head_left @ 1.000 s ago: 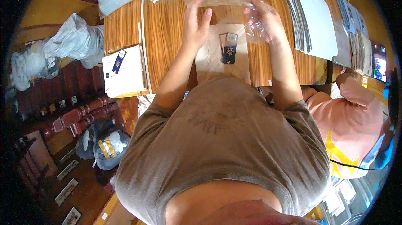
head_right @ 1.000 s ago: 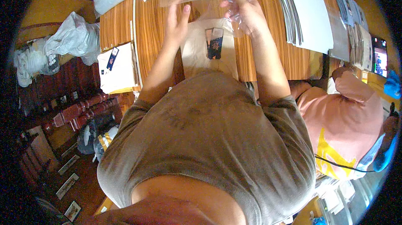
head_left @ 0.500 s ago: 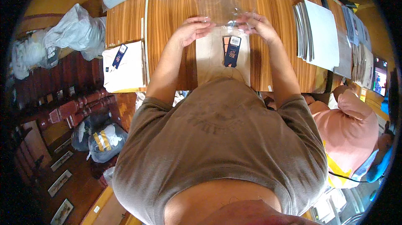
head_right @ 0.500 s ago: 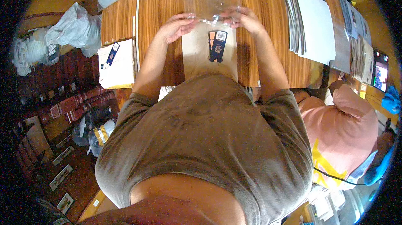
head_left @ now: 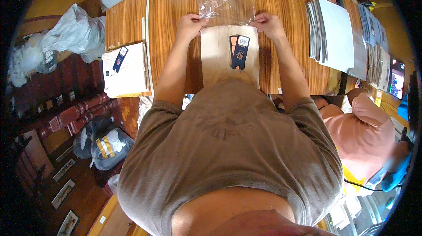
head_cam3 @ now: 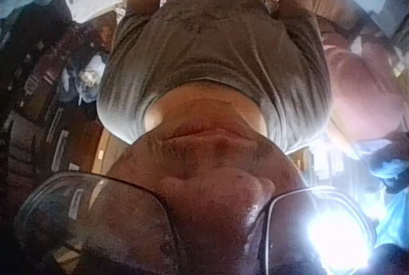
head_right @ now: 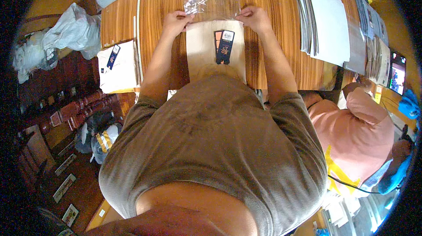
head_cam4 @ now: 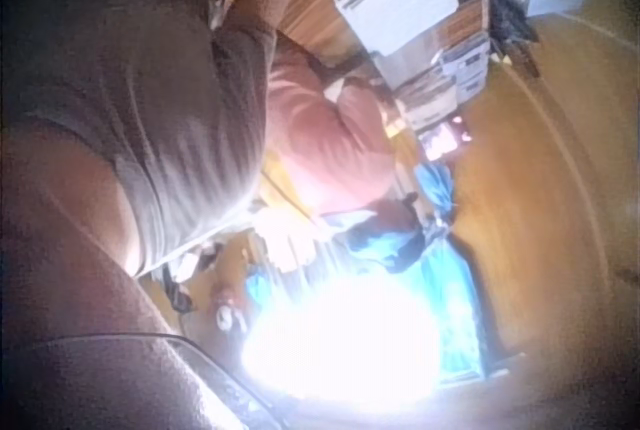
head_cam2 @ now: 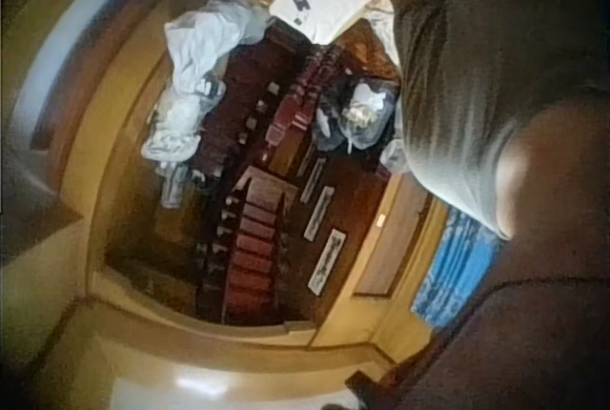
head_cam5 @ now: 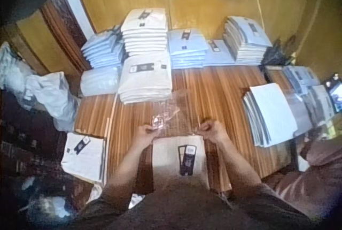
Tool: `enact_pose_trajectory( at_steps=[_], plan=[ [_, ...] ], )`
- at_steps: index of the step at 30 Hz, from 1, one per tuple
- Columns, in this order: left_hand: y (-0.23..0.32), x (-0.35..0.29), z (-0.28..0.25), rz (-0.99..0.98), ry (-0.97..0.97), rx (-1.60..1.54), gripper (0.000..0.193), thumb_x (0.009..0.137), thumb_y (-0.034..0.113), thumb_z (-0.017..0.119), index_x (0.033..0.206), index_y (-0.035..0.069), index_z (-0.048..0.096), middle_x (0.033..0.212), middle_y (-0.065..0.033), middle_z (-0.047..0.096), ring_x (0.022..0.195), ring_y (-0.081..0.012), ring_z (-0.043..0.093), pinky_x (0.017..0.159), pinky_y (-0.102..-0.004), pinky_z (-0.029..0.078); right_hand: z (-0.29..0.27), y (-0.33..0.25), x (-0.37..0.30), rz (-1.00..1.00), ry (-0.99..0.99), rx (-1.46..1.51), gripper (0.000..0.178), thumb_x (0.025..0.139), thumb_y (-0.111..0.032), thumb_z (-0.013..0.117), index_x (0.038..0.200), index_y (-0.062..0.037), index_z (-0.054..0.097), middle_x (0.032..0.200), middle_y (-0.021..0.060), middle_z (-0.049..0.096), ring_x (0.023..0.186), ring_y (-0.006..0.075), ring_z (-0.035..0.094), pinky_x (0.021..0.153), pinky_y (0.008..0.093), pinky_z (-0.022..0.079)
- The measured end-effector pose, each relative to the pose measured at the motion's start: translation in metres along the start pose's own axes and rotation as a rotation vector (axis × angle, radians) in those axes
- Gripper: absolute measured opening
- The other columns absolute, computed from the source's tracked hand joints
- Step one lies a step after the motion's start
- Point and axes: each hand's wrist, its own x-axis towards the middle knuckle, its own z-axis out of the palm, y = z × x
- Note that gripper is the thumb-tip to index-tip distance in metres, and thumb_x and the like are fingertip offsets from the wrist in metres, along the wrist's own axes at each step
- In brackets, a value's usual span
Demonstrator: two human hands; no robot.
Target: The person folds a light-colored garment on a table, places it inside a clear plastic bag along with tags, and seals the bag.
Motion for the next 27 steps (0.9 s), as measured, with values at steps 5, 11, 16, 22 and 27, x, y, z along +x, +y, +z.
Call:
enact_pose_trajectory(
  at_steps=[5, 11, 16, 22, 27],
  plan=[
    [-0.055, 0.019, 0.001, 0.052, -0.043, -0.312, 0.031, 0.085, 0.013, 0.087, 0.106, -0.002, 0.071, 0.090, -0.0077, 0.075, 0.073, -0.0126, 0.069, 0.061, -0.0242, 0.057, -0.002, 0.007, -0.020, 0.209, -0.031, 0.471, 0.047, 0.082, -0.023, 0.091, 0.110, 0.0066, 0.068, 0.096, 0.0128, 0.074, 0.080, 0.0198, 0.074, 0.072, 0.0307, 0.064],
    [-0.044, -0.009, -0.004, -0.085, -0.033, -0.396, 0.031, 0.085, 0.013, 0.087, 0.108, -0.003, 0.073, 0.100, -0.0111, 0.075, 0.082, -0.0172, 0.073, 0.070, -0.0285, 0.062, -0.007, 0.005, -0.034, 0.342, -0.051, 0.533, 0.049, 0.083, -0.021, 0.090, 0.113, 0.0079, 0.065, 0.097, 0.0118, 0.074, 0.078, 0.0179, 0.073, 0.072, 0.0299, 0.064],
    [-0.046, -0.015, -0.014, -0.100, -0.100, -0.462, 0.032, 0.087, 0.013, 0.085, 0.112, -0.004, 0.073, 0.100, -0.0115, 0.075, 0.085, -0.0177, 0.073, 0.074, -0.0298, 0.063, -0.006, -0.007, -0.060, 0.279, -0.139, 0.466, 0.055, 0.082, -0.023, 0.090, 0.122, 0.0041, 0.064, 0.096, 0.0098, 0.074, 0.084, 0.0173, 0.072, 0.074, 0.0292, 0.061],
    [-0.063, -0.027, -0.014, -0.094, -0.104, -0.493, 0.039, 0.089, 0.013, 0.083, 0.119, -0.004, 0.067, 0.106, -0.0118, 0.074, 0.090, -0.0176, 0.072, 0.080, -0.0321, 0.062, 0.001, -0.027, -0.079, 0.206, -0.091, 0.422, 0.054, 0.084, -0.021, 0.088, 0.127, 0.0014, 0.064, 0.104, 0.0120, 0.074, 0.089, 0.0172, 0.070, 0.076, 0.0293, 0.057],
    [-0.080, -0.076, -0.015, -0.166, -0.206, -0.486, 0.045, 0.087, 0.015, 0.085, 0.123, -0.004, 0.065, 0.110, -0.0101, 0.074, 0.096, -0.0159, 0.071, 0.082, -0.0311, 0.059, 0.001, -0.013, -0.096, 0.242, -0.133, 0.368, 0.058, 0.084, -0.020, 0.088, 0.131, 0.0025, 0.063, 0.106, 0.0133, 0.073, 0.090, 0.0170, 0.069, 0.077, 0.0295, 0.056]
  ],
)
